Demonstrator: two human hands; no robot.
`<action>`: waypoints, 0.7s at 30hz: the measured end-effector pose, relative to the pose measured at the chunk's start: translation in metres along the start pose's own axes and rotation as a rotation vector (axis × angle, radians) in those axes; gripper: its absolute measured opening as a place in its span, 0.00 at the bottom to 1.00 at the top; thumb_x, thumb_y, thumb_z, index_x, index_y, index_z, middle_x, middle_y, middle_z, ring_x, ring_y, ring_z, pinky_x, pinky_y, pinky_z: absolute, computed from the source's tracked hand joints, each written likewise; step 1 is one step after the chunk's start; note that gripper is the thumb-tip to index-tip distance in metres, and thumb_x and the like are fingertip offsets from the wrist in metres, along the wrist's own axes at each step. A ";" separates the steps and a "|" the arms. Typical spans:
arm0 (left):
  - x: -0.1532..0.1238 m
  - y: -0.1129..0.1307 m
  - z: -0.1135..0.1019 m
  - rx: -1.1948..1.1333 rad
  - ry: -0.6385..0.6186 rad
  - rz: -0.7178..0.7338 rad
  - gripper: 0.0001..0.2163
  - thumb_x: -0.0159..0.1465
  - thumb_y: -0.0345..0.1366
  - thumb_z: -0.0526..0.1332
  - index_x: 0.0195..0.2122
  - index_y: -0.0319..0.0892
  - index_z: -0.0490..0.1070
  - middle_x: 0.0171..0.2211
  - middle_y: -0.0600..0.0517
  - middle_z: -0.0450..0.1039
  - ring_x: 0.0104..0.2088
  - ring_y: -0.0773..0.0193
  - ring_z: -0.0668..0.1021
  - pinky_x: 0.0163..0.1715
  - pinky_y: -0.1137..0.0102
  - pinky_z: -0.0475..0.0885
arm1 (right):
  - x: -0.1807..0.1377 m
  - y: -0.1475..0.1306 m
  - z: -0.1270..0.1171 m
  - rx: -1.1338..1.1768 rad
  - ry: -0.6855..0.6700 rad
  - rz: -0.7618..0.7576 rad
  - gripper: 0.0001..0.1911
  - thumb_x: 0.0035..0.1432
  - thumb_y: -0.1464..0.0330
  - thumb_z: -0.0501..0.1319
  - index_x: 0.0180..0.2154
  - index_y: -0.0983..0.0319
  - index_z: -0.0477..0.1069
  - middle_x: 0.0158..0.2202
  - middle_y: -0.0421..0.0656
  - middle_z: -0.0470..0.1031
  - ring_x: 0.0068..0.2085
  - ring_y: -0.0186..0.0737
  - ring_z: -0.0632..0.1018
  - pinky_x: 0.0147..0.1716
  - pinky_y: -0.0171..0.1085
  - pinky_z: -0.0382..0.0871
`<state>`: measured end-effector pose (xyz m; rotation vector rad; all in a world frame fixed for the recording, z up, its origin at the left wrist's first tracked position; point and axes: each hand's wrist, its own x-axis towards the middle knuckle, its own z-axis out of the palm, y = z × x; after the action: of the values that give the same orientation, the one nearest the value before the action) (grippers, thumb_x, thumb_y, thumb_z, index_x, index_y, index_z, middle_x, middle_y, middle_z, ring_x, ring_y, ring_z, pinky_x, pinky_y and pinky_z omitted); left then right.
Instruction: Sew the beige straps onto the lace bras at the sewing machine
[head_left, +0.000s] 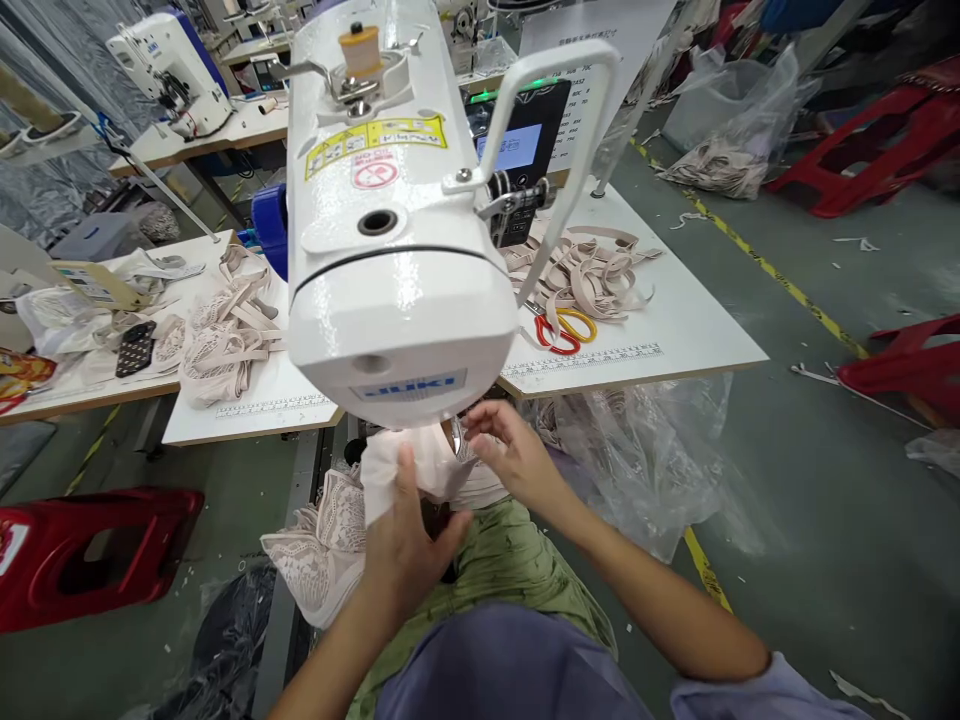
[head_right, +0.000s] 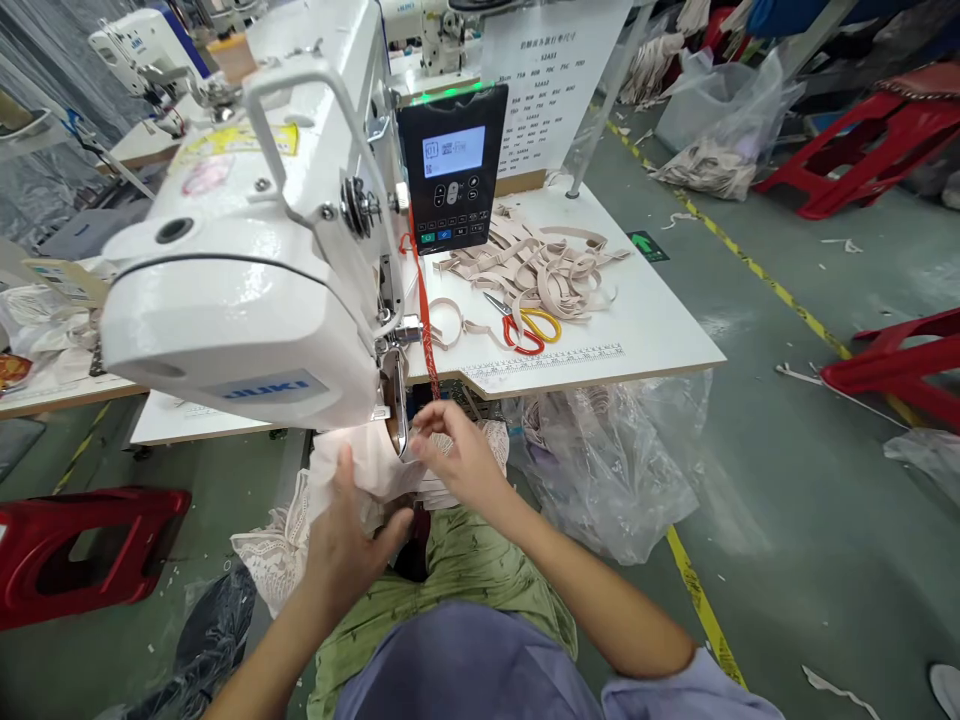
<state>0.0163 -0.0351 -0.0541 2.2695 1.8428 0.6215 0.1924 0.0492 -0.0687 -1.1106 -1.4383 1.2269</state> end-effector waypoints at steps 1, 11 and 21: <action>-0.009 0.008 0.004 0.005 0.009 0.069 0.46 0.67 0.47 0.60 0.72 0.38 0.27 0.57 0.32 0.72 0.44 0.48 0.83 0.33 0.64 0.79 | -0.013 -0.001 0.000 -0.036 -0.050 0.024 0.19 0.59 0.53 0.63 0.44 0.60 0.68 0.42 0.45 0.75 0.43 0.43 0.76 0.45 0.42 0.70; -0.021 0.027 -0.038 -0.316 -0.068 0.276 0.19 0.68 0.28 0.53 0.60 0.44 0.65 0.49 0.43 0.79 0.52 0.54 0.79 0.54 0.57 0.73 | -0.060 -0.019 -0.020 0.243 -0.416 0.307 0.22 0.62 0.49 0.59 0.30 0.62 0.70 0.25 0.37 0.67 0.27 0.33 0.67 0.26 0.32 0.60; 0.011 -0.010 0.009 -0.839 -0.629 -0.373 0.23 0.69 0.52 0.47 0.31 0.40 0.72 0.19 0.52 0.69 0.25 0.60 0.77 0.32 0.65 0.74 | -0.055 0.009 0.005 -0.899 -0.362 -0.362 0.13 0.67 0.72 0.52 0.39 0.63 0.76 0.29 0.46 0.74 0.32 0.41 0.73 0.31 0.38 0.62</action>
<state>0.0126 -0.0208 -0.0632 1.3183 1.2834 0.4227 0.1981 -0.0044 -0.0828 -1.1278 -2.4692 0.5085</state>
